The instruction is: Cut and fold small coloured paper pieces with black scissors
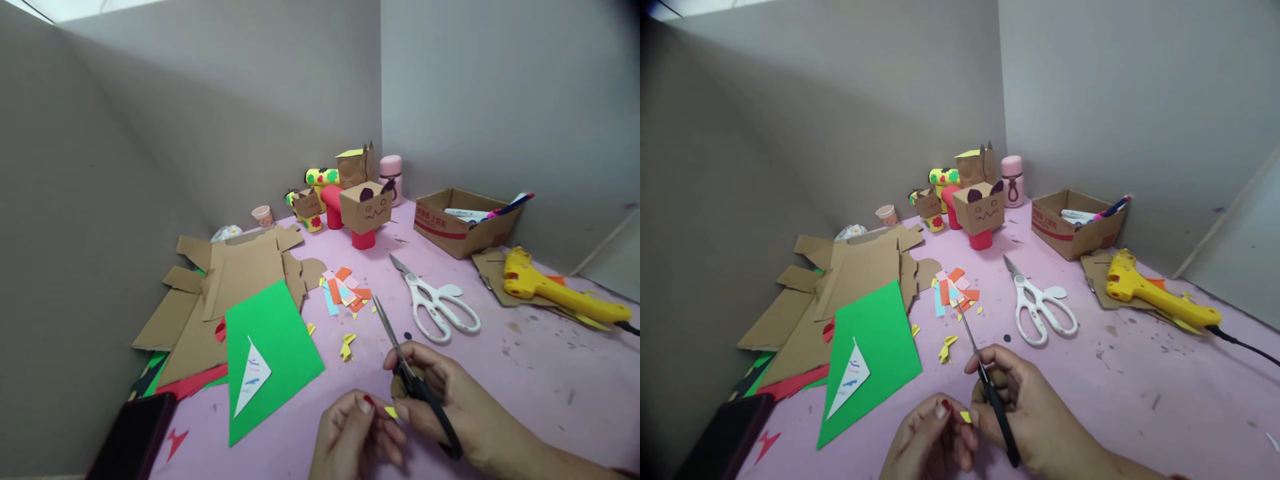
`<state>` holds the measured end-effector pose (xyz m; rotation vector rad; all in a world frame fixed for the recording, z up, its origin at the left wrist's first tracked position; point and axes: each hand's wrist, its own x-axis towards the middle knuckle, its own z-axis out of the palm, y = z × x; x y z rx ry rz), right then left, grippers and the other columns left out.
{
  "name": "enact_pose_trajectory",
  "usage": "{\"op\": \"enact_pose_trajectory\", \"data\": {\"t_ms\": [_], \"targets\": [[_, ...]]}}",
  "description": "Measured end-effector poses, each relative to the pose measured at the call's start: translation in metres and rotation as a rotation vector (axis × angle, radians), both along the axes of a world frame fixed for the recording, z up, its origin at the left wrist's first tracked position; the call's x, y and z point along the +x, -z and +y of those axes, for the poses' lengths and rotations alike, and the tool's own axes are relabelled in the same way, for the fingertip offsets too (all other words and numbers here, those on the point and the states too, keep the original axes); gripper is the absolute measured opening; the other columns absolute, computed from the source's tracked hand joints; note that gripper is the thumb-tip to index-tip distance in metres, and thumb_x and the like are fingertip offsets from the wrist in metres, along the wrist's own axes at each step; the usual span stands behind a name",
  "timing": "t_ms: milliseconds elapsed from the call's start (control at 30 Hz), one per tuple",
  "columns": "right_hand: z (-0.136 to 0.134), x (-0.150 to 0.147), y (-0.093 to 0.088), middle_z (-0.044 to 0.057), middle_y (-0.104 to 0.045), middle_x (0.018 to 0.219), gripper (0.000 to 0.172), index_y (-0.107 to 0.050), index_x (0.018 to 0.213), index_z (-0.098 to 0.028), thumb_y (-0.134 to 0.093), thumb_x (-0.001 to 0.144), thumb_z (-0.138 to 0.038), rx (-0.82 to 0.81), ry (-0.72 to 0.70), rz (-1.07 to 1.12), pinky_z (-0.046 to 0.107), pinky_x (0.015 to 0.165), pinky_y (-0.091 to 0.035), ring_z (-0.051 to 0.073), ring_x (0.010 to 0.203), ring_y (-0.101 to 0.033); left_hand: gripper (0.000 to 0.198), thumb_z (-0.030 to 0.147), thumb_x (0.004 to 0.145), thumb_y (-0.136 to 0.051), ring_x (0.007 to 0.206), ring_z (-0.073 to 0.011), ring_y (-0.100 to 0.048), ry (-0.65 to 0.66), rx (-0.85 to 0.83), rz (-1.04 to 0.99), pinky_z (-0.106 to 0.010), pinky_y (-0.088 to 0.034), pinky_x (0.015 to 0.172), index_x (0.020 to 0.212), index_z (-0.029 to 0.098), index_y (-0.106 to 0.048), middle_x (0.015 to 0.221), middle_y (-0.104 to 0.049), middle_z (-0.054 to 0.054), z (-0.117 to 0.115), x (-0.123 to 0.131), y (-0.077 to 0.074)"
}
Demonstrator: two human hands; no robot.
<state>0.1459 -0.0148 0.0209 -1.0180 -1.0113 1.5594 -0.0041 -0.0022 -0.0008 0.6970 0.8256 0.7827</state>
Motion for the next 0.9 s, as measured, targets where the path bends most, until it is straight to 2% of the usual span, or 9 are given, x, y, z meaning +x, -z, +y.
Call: {"op": "enact_pose_trajectory", "data": {"t_ms": [100, 233, 367, 467, 600, 700, 833, 900], "targets": [[-0.001, 0.002, 0.000, -0.008, -0.056, 0.055, 0.030, -0.049, 0.091, -0.020, -0.072, 0.071, -0.022, 0.008, -0.018, -0.004, 0.022, 0.052, -0.037, 0.011, 0.052, -0.052, 0.038, 0.048, 0.059, -0.079, 0.043, -0.0081, -0.057, -0.012, 0.028, 0.055, -0.018, -0.038, 0.047, 0.061, 0.013, -0.066, 0.053, -0.069, -0.003, 0.000, 0.000, 0.001], [0.000, -0.001, 0.005, -0.010, -0.049, 0.055, 0.031, -0.049, 0.090, -0.018, -0.068, 0.066, -0.015, -0.013, -0.010, -0.030, 0.021, 0.049, -0.034, 0.009, 0.049, -0.045, 0.039, 0.046, 0.052, -0.083, 0.042, -0.0068, -0.053, -0.034, 0.105, 0.187, -0.018, -0.038, 0.047, 0.055, 0.013, -0.063, 0.050, -0.066, -0.001, -0.001, 0.002, -0.004], [0.001, -0.003, 0.005, -0.011, -0.044, 0.054, 0.030, -0.049, 0.088, -0.018, -0.066, 0.063, -0.015, -0.010, 0.000, -0.061, 0.021, 0.046, -0.029, 0.008, 0.047, -0.037, 0.039, 0.046, 0.051, -0.083, 0.043, -0.0071, -0.051, -0.044, 0.134, 0.242, -0.018, -0.036, 0.048, 0.054, 0.013, -0.063, 0.049, -0.065, -0.001, -0.003, 0.003, -0.007], [-0.001, -0.003, 0.004, -0.010, -0.043, 0.057, 0.030, -0.048, 0.090, -0.018, -0.063, 0.064, -0.017, 0.004, -0.020, -0.101, 0.022, 0.049, -0.031, 0.009, 0.049, -0.037, 0.041, 0.048, 0.050, -0.082, 0.042, -0.0070, -0.050, -0.075, 0.139, 0.235, -0.019, -0.034, 0.047, 0.054, 0.013, -0.061, 0.047, -0.063, 0.000, -0.002, 0.001, -0.005], [-0.004, -0.001, 0.006, -0.006, -0.047, 0.063, 0.025, -0.052, 0.092, -0.019, -0.057, 0.067, -0.015, 0.133, -0.105, -0.368, 0.025, 0.054, -0.035, 0.014, 0.057, -0.043, 0.039, 0.046, 0.053, -0.082, 0.042, -0.0059, -0.046, -0.166, 0.133, 0.162, -0.018, -0.031, 0.046, 0.057, 0.015, -0.059, 0.047, -0.061, 0.003, 0.003, -0.004, -0.003], [-0.002, 0.000, 0.012, -0.001, -0.053, 0.068, 0.021, -0.058, 0.087, -0.018, -0.060, 0.066, -0.021, 0.255, -0.202, -0.622, 0.027, 0.056, -0.039, 0.017, 0.062, -0.047, 0.035, 0.042, 0.056, -0.082, 0.044, -0.0062, -0.047, -0.246, 0.145, 0.101, -0.018, -0.032, 0.048, 0.060, 0.015, -0.061, 0.049, -0.061, 0.003, 0.007, -0.008, -0.002], [-0.001, -0.002, 0.019, 0.003, -0.060, 0.070, 0.023, -0.062, 0.088, -0.016, -0.058, 0.072, -0.032, 0.274, -0.324, -0.779, 0.027, 0.054, -0.041, 0.019, 0.059, -0.051, 0.031, 0.040, 0.058, -0.082, 0.047, -0.0082, -0.051, -0.294, 0.186, 0.031, -0.018, -0.035, 0.051, 0.063, 0.015, -0.064, 0.047, -0.060, 0.003, 0.008, -0.011, -0.001], [-0.005, -0.002, 0.019, 0.004, -0.061, 0.072, 0.023, -0.062, 0.090, -0.016, -0.057, 0.075, -0.033, 0.284, -0.310, -0.822, 0.027, 0.054, -0.042, 0.019, 0.059, -0.052, 0.030, 0.040, 0.058, -0.082, 0.048, -0.0091, -0.052, -0.304, 0.211, 0.017, -0.019, -0.036, 0.052, 0.064, 0.016, -0.065, 0.047, -0.061, 0.003, 0.007, -0.011, 0.000]]}}
